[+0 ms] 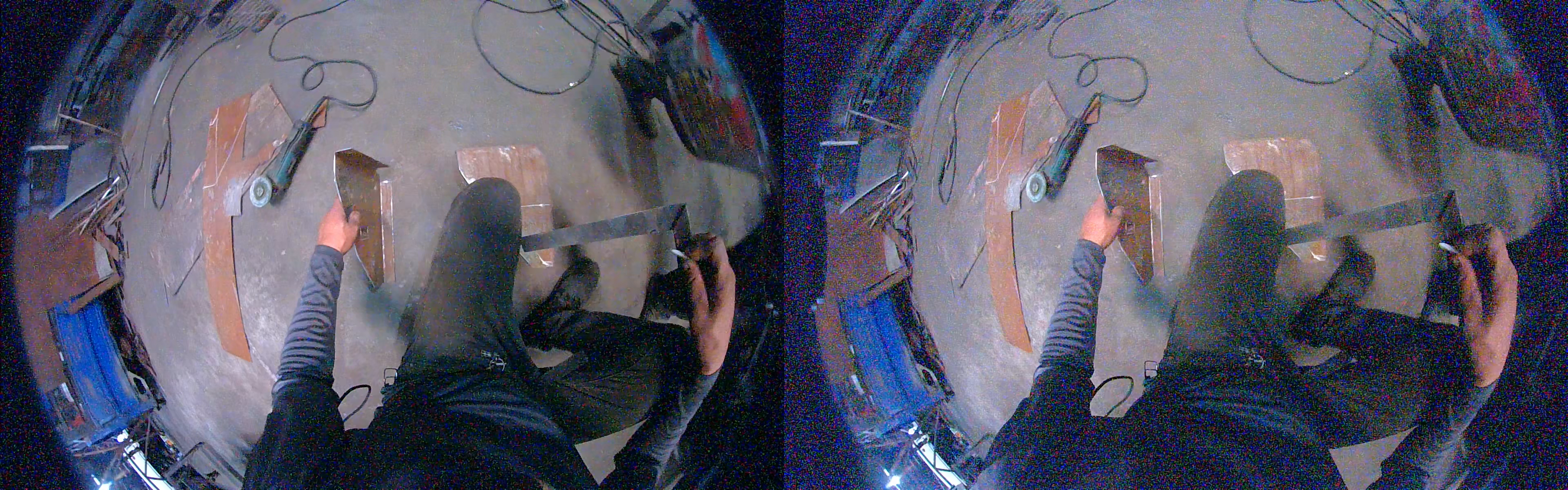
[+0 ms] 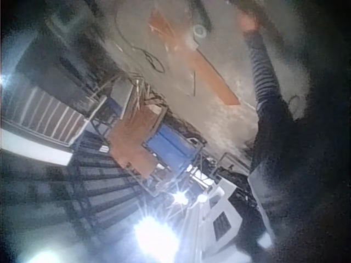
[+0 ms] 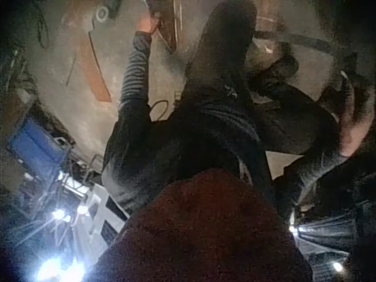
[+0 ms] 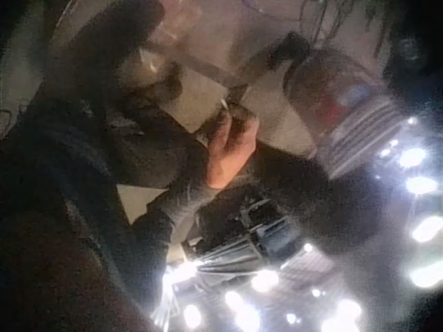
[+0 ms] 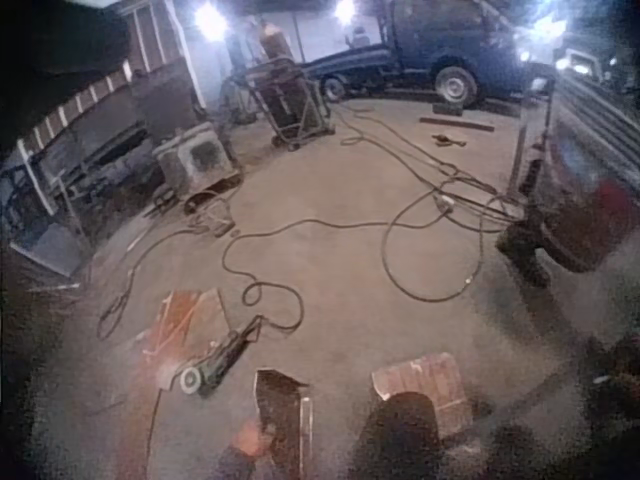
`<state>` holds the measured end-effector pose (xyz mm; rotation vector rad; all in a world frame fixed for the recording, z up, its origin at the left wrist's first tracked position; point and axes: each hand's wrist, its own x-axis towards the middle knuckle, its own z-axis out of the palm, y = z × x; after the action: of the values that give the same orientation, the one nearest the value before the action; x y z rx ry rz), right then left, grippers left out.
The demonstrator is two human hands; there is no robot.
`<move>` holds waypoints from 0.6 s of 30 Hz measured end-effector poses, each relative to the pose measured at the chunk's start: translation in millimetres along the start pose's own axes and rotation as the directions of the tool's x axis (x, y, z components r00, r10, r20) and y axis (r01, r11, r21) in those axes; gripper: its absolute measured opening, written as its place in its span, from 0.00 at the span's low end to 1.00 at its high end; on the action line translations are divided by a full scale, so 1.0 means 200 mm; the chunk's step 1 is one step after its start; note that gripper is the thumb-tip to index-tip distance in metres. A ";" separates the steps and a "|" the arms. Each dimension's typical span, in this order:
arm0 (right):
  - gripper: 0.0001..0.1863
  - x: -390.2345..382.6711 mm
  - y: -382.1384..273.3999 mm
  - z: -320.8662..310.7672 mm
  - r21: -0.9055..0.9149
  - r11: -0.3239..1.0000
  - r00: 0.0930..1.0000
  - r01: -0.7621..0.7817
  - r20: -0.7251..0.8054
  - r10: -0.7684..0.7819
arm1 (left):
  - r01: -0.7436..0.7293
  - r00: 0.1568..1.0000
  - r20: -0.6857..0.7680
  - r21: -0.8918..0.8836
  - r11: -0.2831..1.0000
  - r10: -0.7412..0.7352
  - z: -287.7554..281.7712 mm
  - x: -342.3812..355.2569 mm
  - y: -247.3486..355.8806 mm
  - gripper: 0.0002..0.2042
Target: The person sits on the floor and uses a tape measure and a metal square to measure and mark lines on two copper-colored metal pieces. They use a marker to draw lines along the edges of the square and the tape measure.
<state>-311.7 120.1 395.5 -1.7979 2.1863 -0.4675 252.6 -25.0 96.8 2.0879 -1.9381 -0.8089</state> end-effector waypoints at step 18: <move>0.06 0.03 -0.07 -0.05 0.131 0.991 1.000 -0.015 0.005 0.014 | 0.073 0.992 0.113 -0.149 0.986 -0.056 -0.02 0.02 -0.03 0.20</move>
<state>-304.3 112.4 409.4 -1.7117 2.1114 -0.5896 259.6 -29.0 95.8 2.0645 -1.8034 -1.0703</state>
